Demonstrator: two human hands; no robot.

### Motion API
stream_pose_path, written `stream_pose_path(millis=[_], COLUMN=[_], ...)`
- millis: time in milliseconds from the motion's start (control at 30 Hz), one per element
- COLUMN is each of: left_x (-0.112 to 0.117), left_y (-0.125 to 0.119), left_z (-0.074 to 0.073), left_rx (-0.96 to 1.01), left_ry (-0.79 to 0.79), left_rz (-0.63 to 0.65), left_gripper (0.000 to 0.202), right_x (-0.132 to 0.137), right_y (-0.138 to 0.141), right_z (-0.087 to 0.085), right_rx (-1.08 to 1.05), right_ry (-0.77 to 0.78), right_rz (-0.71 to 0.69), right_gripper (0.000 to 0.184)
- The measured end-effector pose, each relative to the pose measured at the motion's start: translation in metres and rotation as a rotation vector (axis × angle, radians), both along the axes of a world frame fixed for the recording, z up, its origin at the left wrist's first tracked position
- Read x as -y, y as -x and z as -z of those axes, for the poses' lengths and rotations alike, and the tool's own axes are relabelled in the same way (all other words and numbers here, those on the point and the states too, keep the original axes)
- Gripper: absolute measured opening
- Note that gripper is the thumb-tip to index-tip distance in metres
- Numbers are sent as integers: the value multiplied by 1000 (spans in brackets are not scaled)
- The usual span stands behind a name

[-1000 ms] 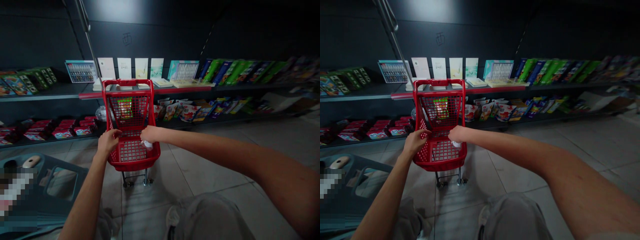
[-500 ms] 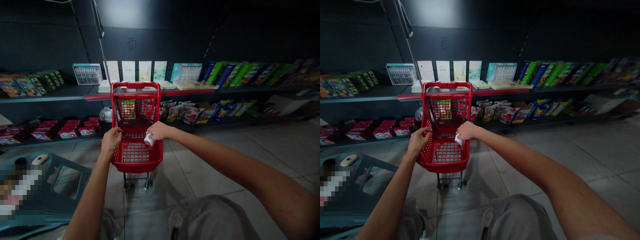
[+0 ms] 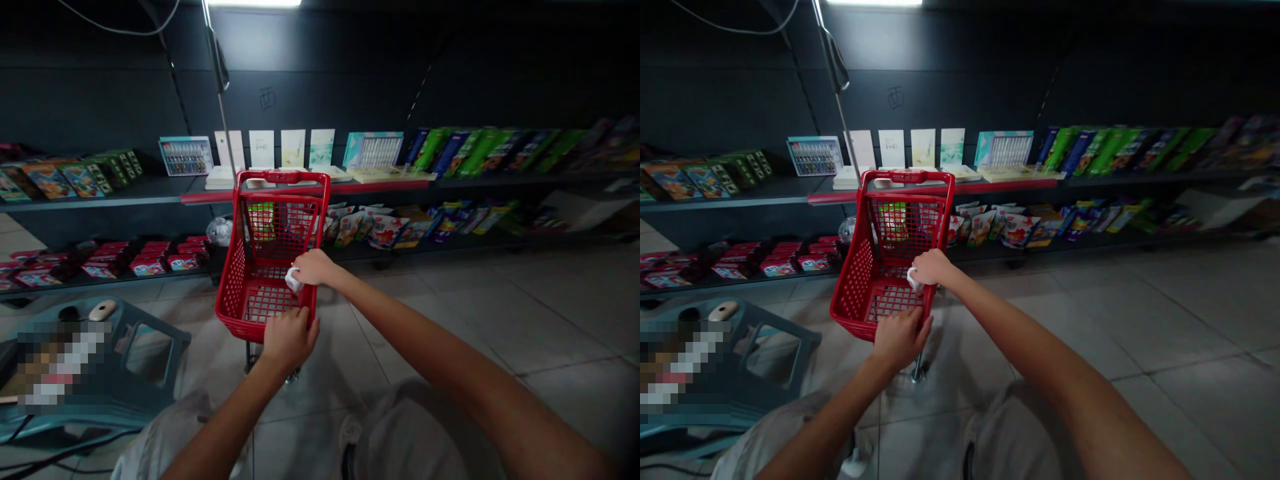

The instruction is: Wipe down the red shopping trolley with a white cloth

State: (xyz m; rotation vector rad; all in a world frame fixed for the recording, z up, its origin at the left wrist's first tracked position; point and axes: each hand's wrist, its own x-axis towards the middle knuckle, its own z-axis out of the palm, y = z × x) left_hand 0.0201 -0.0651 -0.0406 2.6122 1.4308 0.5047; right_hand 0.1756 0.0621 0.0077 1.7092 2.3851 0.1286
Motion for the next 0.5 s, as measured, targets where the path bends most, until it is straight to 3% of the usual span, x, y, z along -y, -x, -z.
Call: stream_pose_path(millis=[167,367,500], left_x=[-2,7,9], left_y=[9,32,47], left_z=[26,34,40], left_rx=[-45,-55,-50], left_ry=[-51,-123,-164], left_rz=[105,152,191], left_gripper=[31,30,31], right_x=[15,41,51], right_y=[1,7,15], right_z=[-1,-1,-6], right_rx=[-49,-88,-51], right_ry=[-28,-28,73], right_rz=[-4,-11,5], right_gripper=[44,46,51])
